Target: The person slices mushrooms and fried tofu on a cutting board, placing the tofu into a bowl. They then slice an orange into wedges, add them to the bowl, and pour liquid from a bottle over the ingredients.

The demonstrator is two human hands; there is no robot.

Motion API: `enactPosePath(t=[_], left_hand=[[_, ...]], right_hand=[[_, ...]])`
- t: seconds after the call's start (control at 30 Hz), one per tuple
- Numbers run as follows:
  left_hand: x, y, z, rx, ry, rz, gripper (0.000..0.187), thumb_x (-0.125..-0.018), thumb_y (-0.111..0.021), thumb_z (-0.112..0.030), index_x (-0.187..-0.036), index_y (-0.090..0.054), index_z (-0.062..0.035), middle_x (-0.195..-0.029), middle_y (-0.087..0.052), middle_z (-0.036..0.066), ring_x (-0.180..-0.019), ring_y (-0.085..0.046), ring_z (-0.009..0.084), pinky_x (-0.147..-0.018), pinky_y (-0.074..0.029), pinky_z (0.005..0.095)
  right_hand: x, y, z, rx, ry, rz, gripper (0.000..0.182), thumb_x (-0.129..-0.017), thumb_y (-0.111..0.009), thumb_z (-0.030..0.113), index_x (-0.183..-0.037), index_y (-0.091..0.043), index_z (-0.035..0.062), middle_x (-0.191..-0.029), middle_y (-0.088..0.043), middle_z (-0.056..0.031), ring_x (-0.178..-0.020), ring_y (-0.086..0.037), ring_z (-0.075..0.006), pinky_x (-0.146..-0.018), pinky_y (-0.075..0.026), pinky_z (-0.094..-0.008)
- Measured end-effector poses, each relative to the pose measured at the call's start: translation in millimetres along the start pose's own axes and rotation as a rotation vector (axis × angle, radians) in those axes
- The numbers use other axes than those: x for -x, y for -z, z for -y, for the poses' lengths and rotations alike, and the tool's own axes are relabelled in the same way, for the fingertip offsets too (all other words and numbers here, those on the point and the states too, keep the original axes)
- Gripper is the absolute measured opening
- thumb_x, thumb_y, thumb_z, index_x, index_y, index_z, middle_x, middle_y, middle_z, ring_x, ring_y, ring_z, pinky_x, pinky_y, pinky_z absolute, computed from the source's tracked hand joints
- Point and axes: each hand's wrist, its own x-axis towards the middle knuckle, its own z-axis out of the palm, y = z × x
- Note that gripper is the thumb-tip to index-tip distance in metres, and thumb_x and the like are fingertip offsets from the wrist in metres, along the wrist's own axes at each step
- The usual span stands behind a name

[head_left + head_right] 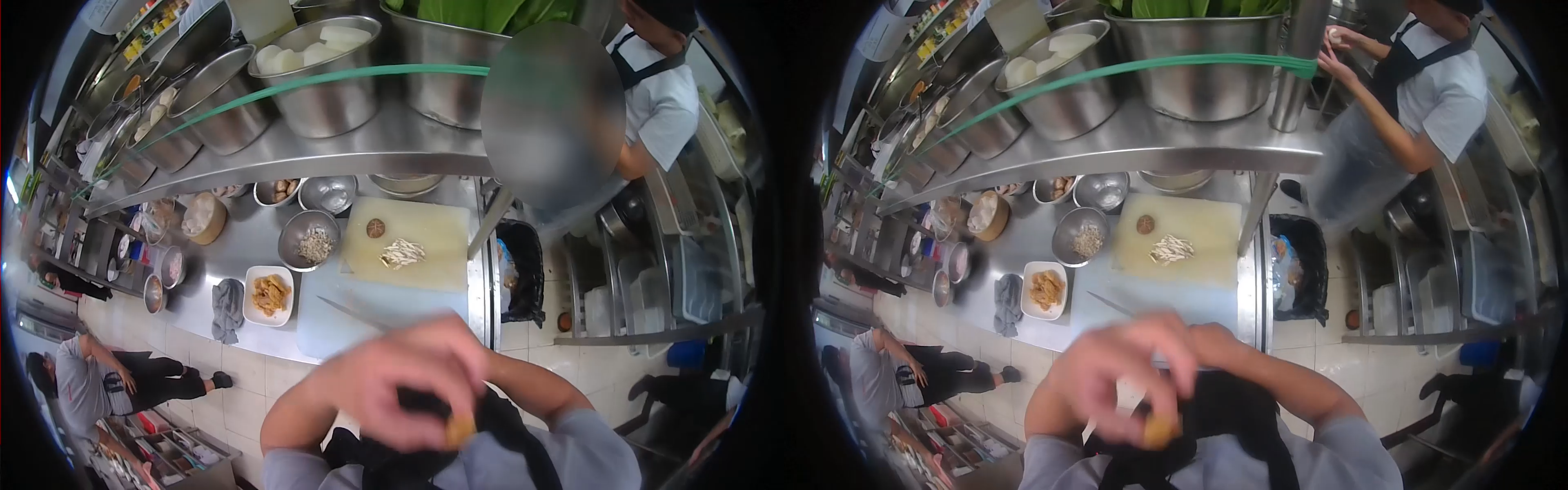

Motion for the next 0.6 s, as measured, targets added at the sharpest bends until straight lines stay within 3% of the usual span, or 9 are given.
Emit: enactPosePath(t=[0.07,0.17,0.2,0.27,0.3,0.33,0.4,0.47,0.6], left_hand=[[-26.9,-14.5,-11.0,0.118,-0.289,0.157,0.024,-0.094,-0.069,-0.025,-0.082,-0.074,-0.0044,-0.109,-0.064,0.013,-0.092,-0.058,0.0336,-0.083,-0.047,0.0431],[-52.0,-19.5,9.7,0.267,-0.512,0.116,0.024,-0.091,-0.076,-0.025,-0.084,-0.075,-0.0017,-0.106,-0.068,0.019,-0.091,-0.059,0.0317,-0.081,-0.048,0.042],[-50.9,3.9,4.4,0.331,-0.258,0.283,0.031,-0.095,-0.069,-0.029,-0.086,-0.075,0.0001,-0.11,-0.065,0.018,-0.092,-0.059,0.0344,-0.084,-0.048,0.0449],[-42.2,21.4,23.0,0.383,-0.113,0.069,0.036,-0.094,-0.072,-0.031,-0.096,-0.074,0.0042,-0.112,-0.066,0.022,-0.092,-0.061,0.035,-0.084,-0.049,0.0461],[-39.3,41.5,30.0,0.217,0.031,0.028,0.037,-0.09,-0.077,-0.031,-0.103,-0.074,0.0039,-0.11,-0.068,0.022,-0.095,-0.063,0.0349,-0.086,-0.05,0.046],[-42.4,68.8,56.3,-0.181,0.073,0.004,0.03,-0.089,-0.076,-0.024,-0.106,-0.074,0.0007,-0.106,-0.071,0.017,-0.096,-0.066,0.0326,-0.088,-0.051,0.0447],[-62.9,112.9,105.3,-0.916,0.68,-0.211,0.027,-0.097,-0.063,-0.023,-0.115,-0.07,-0.0045,-0.11,-0.073,0.015,-0.102,-0.067,0.0291,-0.094,-0.051,0.0397],[-32.7,221.8,238.7,-1.141,0.394,-0.456,0.032,-0.1,-0.055,-0.029,-0.115,-0.071,-0.0055,-0.116,-0.072,0.018,-0.108,-0.067,0.0316,-0.094,-0.051,0.0419],[-47.8,266.2,289.6,-1.5,0.862,-0.119,0.032,-0.098,-0.058,-0.029,-0.115,-0.07,-0.0051,-0.116,-0.071,0.018,-0.108,-0.067,0.0324,-0.093,-0.051,0.042]], right_hand=[[7.5,35.0,43.5,0.106,-0.084,-0.078,0.034,-0.092,-0.051,0.018,-0.122,-0.053,0.0016,-0.088,-0.072,-0.0224,-0.081,-0.071,-0.0413,-0.073,-0.055,-0.0533],[-2.7,19.1,21.9,0.064,-0.162,0.073,0.04,-0.094,-0.052,0.025,-0.127,-0.053,0.002,-0.094,-0.072,-0.0229,-0.088,-0.072,-0.0403,-0.076,-0.056,-0.0521],[-3.1,12.5,20.8,0.03,-0.18,0.06,0.04,-0.094,-0.052,0.025,-0.127,-0.053,0.002,-0.094,-0.072,-0.0229,-0.088,-0.072,-0.0403,-0.076,-0.056,-0.0521],[1.4,8.6,14.8,-0.063,-0.012,-0.087,0.038,-0.089,-0.054,0.016,-0.126,-0.054,0.0034,-0.092,-0.072,-0.0213,-0.083,-0.071,-0.0409,-0.072,-0.056,-0.0517],[-2.1,8.7,10.3,-0.022,-0.084,-0.043,0.038,-0.09,-0.054,0.016,-0.126,-0.054,0.004,-0.09,-0.072,-0.0205,-0.082,-0.071,-0.0408,-0.073,-0.056,-0.0521],[-3.8,5.0,10.0,0.01,-0.165,-0.006,0.038,-0.09,-0.054,0.015,-0.126,-0.054,0.0047,-0.088,-0.072,-0.0197,-0.081,-0.071,-0.0408,-0.073,-0.056,-0.0526],[-1.8,9.3,13.5,-0.01,-0.159,-0.03,0.038,-0.088,-0.055,0.013,-0.125,-0.054,0.0047,-0.085,-0.071,-0.02,-0.08,-0.07,-0.0412,-0.072,-0.056,-0.0528],[-3.8,2.7,8.6,-0.003,-0.129,-0.064,0.04,-0.086,-0.055,0.011,-0.125,-0.053,0.004,-0.084,-0.071,-0.0207,-0.078,-0.07,-0.0415,-0.071,-0.055,-0.0531],[-4.6,3.8,8.4,-0.098,-0.122,-0.065,0.041,-0.084,-0.057,0.01,-0.124,-0.053,0.0018,-0.083,-0.07,-0.0219,-0.078,-0.069,-0.0425,-0.069,-0.054,-0.0541]])
